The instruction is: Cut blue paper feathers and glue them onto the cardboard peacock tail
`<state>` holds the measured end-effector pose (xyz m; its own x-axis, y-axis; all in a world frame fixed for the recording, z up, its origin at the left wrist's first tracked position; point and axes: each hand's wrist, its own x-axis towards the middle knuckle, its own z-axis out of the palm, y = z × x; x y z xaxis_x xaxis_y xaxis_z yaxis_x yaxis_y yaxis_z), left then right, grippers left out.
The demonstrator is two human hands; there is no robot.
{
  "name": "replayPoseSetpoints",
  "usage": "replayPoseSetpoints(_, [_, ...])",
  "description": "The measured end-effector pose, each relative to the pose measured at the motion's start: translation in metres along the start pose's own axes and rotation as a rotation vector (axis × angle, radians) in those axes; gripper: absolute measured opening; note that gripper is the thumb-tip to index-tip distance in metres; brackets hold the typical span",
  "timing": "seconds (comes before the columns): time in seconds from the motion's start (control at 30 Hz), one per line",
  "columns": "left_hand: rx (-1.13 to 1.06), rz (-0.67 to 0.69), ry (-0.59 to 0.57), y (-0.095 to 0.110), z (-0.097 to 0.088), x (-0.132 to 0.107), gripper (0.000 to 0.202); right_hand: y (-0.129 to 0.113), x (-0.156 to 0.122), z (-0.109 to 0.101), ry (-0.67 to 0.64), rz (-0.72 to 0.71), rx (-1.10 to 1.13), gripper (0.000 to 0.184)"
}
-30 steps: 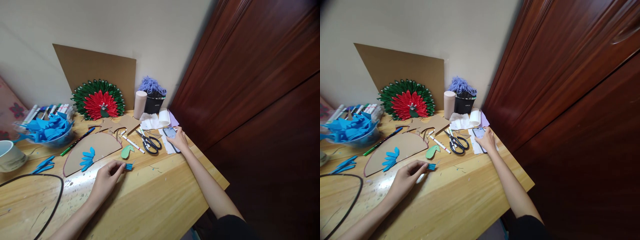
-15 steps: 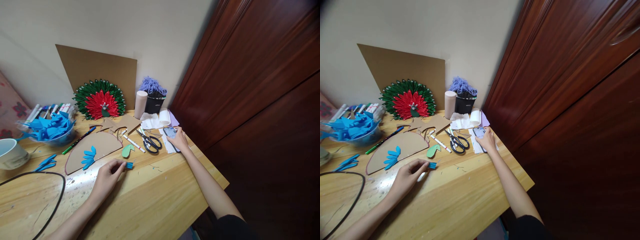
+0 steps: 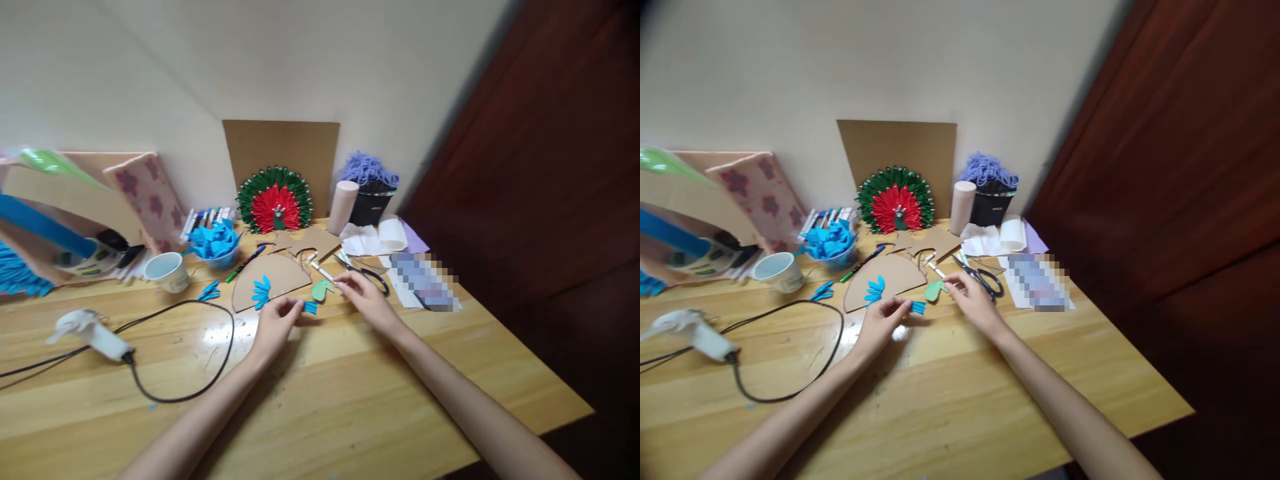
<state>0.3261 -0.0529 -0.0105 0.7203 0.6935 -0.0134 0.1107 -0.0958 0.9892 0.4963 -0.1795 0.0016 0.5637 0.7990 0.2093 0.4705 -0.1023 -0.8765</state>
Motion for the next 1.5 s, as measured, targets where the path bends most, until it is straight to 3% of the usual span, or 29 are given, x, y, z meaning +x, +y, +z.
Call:
replayPoseSetpoints(0.13, [-0.156,-0.063,0.067,-0.003,-0.014,-0.008,0.029,-0.016,-0.019,0.051,-0.104,-0.096,0.049,0.026])
replayPoseSetpoints(0.27, [-0.215,-0.069,0.091,-0.005,-0.015,-0.013,0.027,-0.013,-0.031,0.065,-0.073,-0.151,0.028,0.028])
replayPoseSetpoints(0.77, [-0.248,-0.089,0.073,-0.01,-0.01,-0.016,0.025,-0.005,-0.035,0.064,0.042,-0.268,-0.028,0.011])
replayPoseSetpoints(1.5, [-0.398,-0.155,0.048,-0.006,-0.01,-0.018,0.028,-0.007,-0.035,0.06,0.111,-0.506,-0.148,0.017])
